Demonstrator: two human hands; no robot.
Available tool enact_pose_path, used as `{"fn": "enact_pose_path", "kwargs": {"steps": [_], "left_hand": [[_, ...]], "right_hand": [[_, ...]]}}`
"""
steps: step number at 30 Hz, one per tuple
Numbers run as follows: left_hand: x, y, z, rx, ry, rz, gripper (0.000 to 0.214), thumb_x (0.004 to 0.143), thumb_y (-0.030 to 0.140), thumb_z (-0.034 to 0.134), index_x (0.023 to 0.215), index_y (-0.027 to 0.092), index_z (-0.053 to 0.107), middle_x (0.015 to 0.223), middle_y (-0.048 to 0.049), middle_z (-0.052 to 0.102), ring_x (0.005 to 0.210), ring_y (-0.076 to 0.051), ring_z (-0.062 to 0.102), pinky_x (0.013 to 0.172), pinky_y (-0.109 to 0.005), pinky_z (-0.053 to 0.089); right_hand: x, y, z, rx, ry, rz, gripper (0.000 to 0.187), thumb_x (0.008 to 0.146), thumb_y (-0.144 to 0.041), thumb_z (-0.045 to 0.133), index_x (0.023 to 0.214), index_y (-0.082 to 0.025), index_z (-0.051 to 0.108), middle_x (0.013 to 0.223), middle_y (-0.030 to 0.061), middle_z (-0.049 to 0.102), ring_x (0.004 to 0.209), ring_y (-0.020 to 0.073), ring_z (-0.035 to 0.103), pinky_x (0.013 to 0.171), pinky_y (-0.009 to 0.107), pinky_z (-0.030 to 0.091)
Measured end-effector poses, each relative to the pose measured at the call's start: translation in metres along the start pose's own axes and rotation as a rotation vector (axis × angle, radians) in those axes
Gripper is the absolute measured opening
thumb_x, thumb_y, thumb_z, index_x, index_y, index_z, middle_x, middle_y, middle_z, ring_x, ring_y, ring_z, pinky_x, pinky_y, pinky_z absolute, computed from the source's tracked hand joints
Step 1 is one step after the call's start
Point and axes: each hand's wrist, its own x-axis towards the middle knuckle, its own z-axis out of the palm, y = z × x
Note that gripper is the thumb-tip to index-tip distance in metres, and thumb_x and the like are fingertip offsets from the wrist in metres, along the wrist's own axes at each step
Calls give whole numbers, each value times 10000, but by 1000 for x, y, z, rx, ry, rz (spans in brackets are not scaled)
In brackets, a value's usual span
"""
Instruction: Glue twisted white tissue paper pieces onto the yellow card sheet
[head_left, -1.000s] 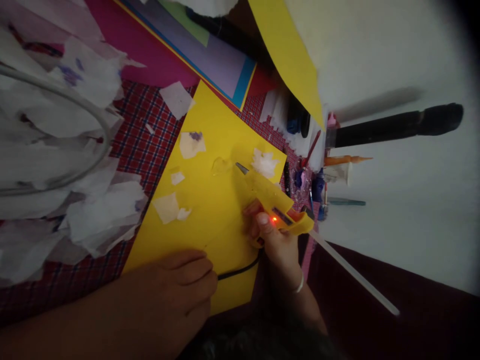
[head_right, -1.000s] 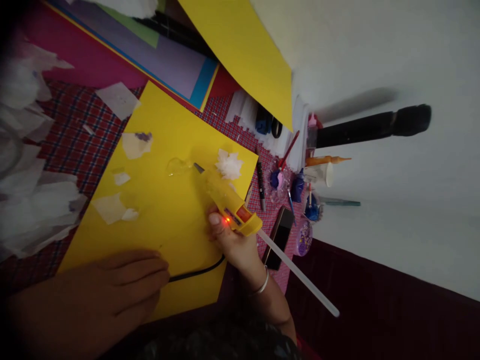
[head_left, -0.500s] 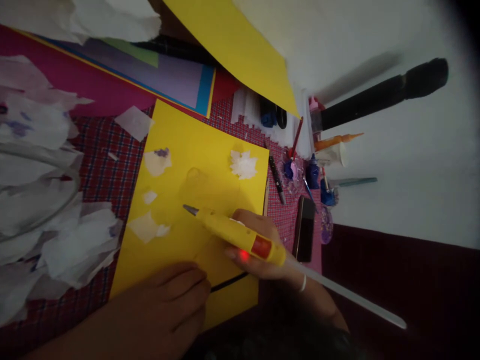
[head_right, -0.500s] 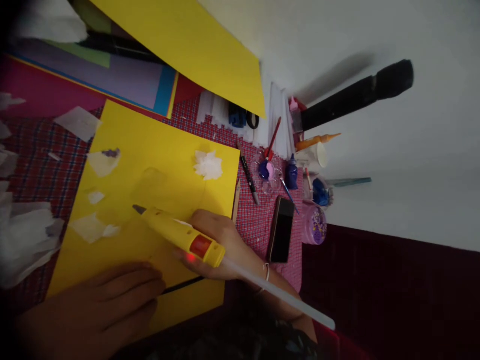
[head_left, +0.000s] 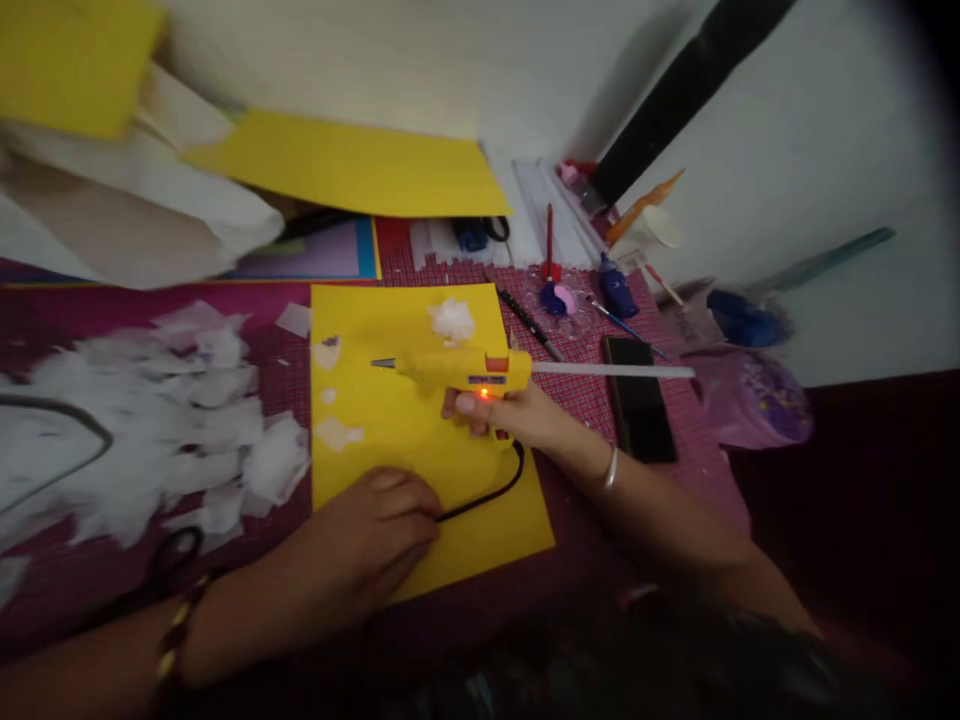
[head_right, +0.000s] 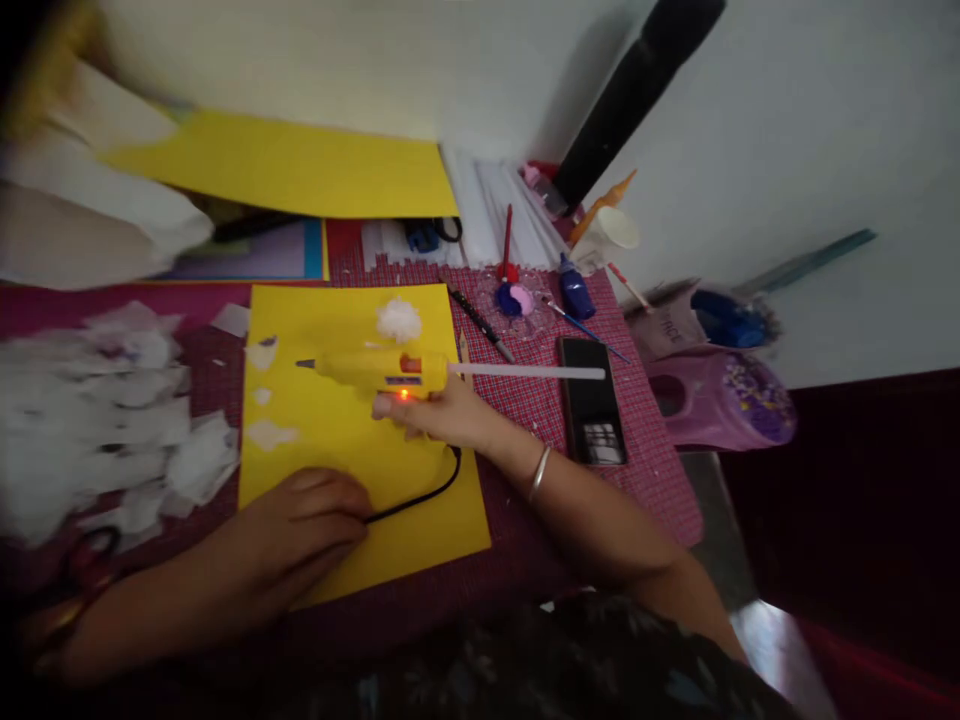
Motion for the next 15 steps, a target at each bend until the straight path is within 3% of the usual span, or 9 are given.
{"fn": "enact_pose_path", "kwargs": {"steps": [3,7,13,15], "left_hand": [[8,0,-6,-67,-19,-73,218,1014,156,482,925,166,681,962,-64,733,916,-159,666,852,-295,536],[29,13,-7,-159,94,-389,203,955,270,527,1107,176,623,1032,-67,715,886,-173,673,800,-319,564],[56,42,12,81,348,-342,132,935,318,530,939,194,486,943,-82,618,813,-206,604,727,-357,511],[59,49,20,181,407,-377,129,929,294,528,986,188,483,959,-90,608,817,-217,600,728,-358,494]], "right_hand": [[3,6,2,216,41,-38,437,797,-628,731,758,-194,706,722,-1,698,506,83,563,462,200,462],[3,6,16,493,-56,-29,434,783,-646,720,763,-216,667,747,29,728,657,165,684,666,304,607],[-12,3,42,552,-110,-51,487,772,-729,640,780,-243,604,861,81,779,1011,284,745,831,407,638],[-17,1,48,541,-94,-90,505,765,-747,636,752,-245,581,868,91,784,1060,295,740,851,408,637]]}}
